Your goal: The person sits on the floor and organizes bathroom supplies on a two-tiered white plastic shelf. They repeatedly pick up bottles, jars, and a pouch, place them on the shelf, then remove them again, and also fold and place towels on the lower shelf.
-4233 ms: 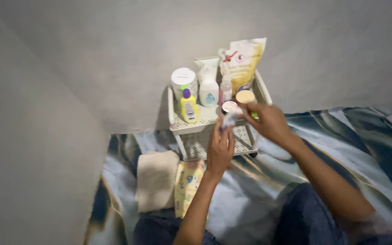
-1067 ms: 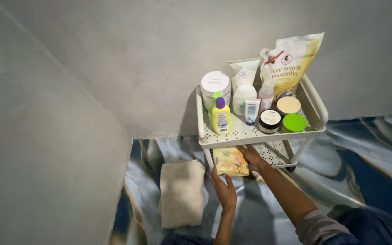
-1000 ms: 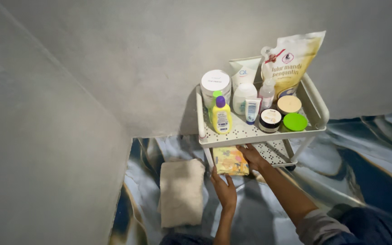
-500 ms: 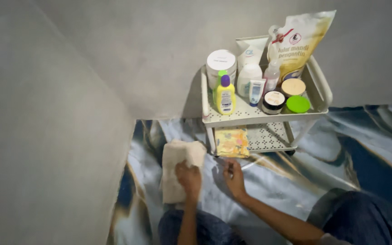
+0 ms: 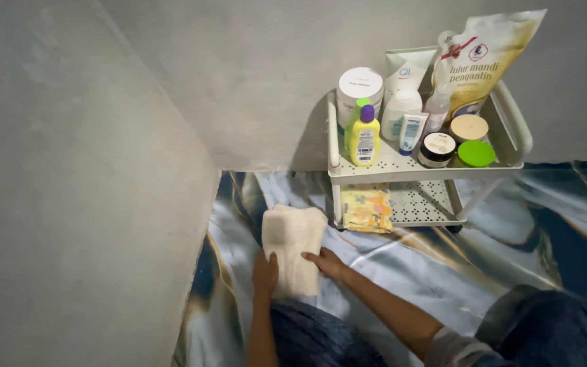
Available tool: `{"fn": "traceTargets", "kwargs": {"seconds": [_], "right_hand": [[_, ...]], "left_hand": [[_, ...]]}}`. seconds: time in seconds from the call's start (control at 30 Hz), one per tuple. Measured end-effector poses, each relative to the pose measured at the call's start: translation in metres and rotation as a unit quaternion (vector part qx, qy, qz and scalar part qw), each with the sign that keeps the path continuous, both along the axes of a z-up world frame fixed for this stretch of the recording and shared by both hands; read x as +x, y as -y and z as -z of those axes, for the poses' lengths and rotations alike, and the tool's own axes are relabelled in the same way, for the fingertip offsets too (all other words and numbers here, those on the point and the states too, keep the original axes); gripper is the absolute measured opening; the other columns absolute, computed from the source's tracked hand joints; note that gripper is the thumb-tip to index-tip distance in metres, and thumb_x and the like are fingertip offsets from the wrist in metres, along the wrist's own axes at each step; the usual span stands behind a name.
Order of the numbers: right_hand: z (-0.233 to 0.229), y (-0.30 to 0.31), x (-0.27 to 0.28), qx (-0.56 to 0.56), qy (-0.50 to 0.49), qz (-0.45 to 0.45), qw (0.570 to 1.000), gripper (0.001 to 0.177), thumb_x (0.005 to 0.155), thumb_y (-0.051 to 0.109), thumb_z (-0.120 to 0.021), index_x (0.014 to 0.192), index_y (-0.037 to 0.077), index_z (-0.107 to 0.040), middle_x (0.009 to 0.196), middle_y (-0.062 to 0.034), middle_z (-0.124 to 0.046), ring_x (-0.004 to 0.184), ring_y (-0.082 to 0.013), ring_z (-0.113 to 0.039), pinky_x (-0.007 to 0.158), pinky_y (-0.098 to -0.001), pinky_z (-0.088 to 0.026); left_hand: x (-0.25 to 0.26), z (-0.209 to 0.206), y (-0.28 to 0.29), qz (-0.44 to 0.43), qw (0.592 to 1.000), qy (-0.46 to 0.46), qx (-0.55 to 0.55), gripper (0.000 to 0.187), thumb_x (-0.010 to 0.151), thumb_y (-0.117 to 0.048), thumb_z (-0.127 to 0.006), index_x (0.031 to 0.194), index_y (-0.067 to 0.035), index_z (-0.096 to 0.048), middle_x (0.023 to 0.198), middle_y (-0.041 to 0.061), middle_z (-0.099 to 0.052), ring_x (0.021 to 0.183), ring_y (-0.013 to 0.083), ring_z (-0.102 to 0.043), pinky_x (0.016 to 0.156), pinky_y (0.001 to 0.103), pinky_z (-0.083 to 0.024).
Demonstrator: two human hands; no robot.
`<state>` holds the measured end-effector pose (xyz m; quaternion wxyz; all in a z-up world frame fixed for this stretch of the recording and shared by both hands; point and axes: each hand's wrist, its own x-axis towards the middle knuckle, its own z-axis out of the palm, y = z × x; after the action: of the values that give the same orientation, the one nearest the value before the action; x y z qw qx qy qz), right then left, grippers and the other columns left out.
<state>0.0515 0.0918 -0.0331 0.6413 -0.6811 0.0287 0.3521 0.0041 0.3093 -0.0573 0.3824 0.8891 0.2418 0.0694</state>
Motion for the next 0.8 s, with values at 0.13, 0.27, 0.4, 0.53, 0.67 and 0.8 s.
{"fn": "traceTargets", "kwargs": {"seconds": [0.13,0.27,0.4,0.53,0.67,0.8], "right_hand": [[-0.052,0.004,0.015,0.079,0.002,-0.007,0.997,0.05,0.088,0.039,-0.071,0.125,0.006,-0.064,0.108,-0.0027,-0.075,0.1,-0.0165,-0.072,0.087,-0.0294,-0.058],[-0.098,0.043,0.001,0.151,-0.031,0.002,0.988,0.054,0.087,0.034,-0.069,0.132,0.006,-0.058,0.116,-0.0092,-0.071,0.108,-0.0233,-0.07,0.094,-0.0389,-0.058],[-0.107,0.101,-0.023,0.24,-0.126,0.038,0.962,0.056,0.086,0.024,-0.067,0.136,0.003,-0.052,0.12,-0.0154,-0.067,0.108,-0.0267,-0.07,0.098,-0.0442,-0.058],[-0.088,0.151,-0.054,0.279,-0.199,0.043,0.938,0.062,0.08,0.02,-0.07,0.135,-0.001,-0.053,0.121,-0.0186,-0.069,0.107,-0.0301,-0.072,0.097,-0.0452,-0.059],[-0.085,0.208,-0.062,0.25,-0.175,0.06,0.951,0.063,0.079,0.021,-0.074,0.134,-0.003,-0.055,0.119,-0.0202,-0.071,0.105,-0.0313,-0.073,0.094,-0.0465,-0.061],[-0.086,0.251,-0.06,0.184,-0.154,0.13,0.962,0.06,0.081,0.02,-0.074,0.134,-0.003,-0.057,0.117,-0.0191,-0.072,0.102,-0.0316,-0.074,0.091,-0.0467,-0.061]], "left_hand": [[-0.002,-0.003,-0.005,0.033,0.997,0.014,-0.065,0.047,0.102,-0.043,-0.048,0.121,-0.003,-0.064,0.118,0.026,-0.069,0.111,0.0443,-0.064,0.096,0.049,-0.049],[-0.003,-0.007,-0.003,0.04,0.967,0.056,-0.244,0.052,0.105,-0.047,-0.04,0.13,-0.006,-0.059,0.127,0.017,-0.066,0.117,0.0337,-0.061,0.099,0.043,-0.045],[-0.013,-0.005,0.012,0.06,0.884,0.068,-0.459,0.053,0.104,-0.046,-0.041,0.137,-0.007,-0.053,0.133,0.013,-0.063,0.121,0.0295,-0.059,0.102,0.04,-0.044],[-0.034,0.005,0.066,0.082,0.773,-0.015,-0.629,0.054,0.102,-0.044,-0.044,0.141,-0.007,-0.048,0.137,0.013,-0.061,0.124,0.0286,-0.058,0.103,0.039,-0.044],[-0.044,0.0,0.137,0.09,0.698,-0.074,-0.707,0.057,0.1,-0.042,-0.048,0.145,-0.008,-0.042,0.14,0.013,-0.059,0.127,0.0277,-0.057,0.104,0.039,-0.045],[-0.034,-0.032,0.196,0.101,0.676,-0.077,-0.726,0.063,0.098,-0.039,-0.051,0.15,-0.008,-0.036,0.143,0.013,-0.057,0.129,0.0267,-0.056,0.106,0.038,-0.045]]}}
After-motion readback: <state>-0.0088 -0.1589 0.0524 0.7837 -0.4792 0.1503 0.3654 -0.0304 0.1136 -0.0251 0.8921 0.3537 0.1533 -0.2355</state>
